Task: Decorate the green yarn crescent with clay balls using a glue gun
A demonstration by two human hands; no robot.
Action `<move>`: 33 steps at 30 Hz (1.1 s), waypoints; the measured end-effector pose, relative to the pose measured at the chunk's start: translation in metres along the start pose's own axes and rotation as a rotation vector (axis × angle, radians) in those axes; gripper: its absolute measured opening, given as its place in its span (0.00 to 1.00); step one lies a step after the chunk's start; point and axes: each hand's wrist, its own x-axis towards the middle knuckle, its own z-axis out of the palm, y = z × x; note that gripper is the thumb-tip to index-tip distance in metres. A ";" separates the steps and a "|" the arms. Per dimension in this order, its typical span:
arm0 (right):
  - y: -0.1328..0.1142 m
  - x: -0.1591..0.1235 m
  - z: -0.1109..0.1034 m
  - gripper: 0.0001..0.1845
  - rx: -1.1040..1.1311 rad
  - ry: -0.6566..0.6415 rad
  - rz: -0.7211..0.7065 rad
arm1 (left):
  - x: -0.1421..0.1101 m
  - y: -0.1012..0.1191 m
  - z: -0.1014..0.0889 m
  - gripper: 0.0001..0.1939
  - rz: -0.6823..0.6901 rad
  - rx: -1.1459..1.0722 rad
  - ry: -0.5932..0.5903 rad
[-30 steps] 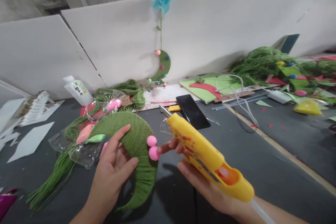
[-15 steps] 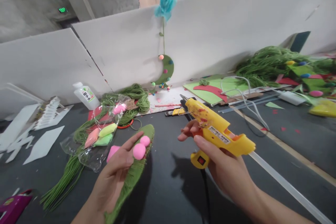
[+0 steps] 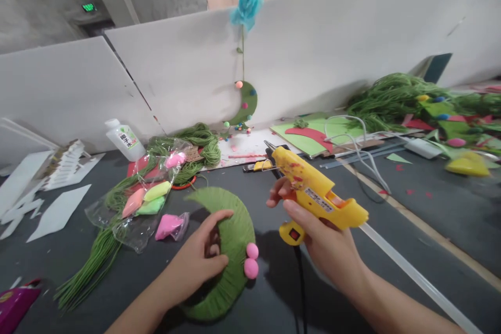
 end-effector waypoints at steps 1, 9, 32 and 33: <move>0.000 0.001 0.000 0.07 0.002 0.005 0.006 | 0.002 -0.002 -0.002 0.35 -0.045 -0.019 -0.037; 0.004 0.003 -0.004 0.07 -0.037 -0.024 0.028 | -0.013 0.027 -0.017 0.28 -0.027 0.657 0.256; 0.007 0.038 -0.014 0.15 -0.259 0.102 0.495 | -0.027 0.012 -0.101 0.29 0.238 1.239 0.278; 0.009 0.035 -0.014 0.13 -0.269 0.109 0.486 | -0.024 0.010 -0.102 0.28 0.254 1.245 0.271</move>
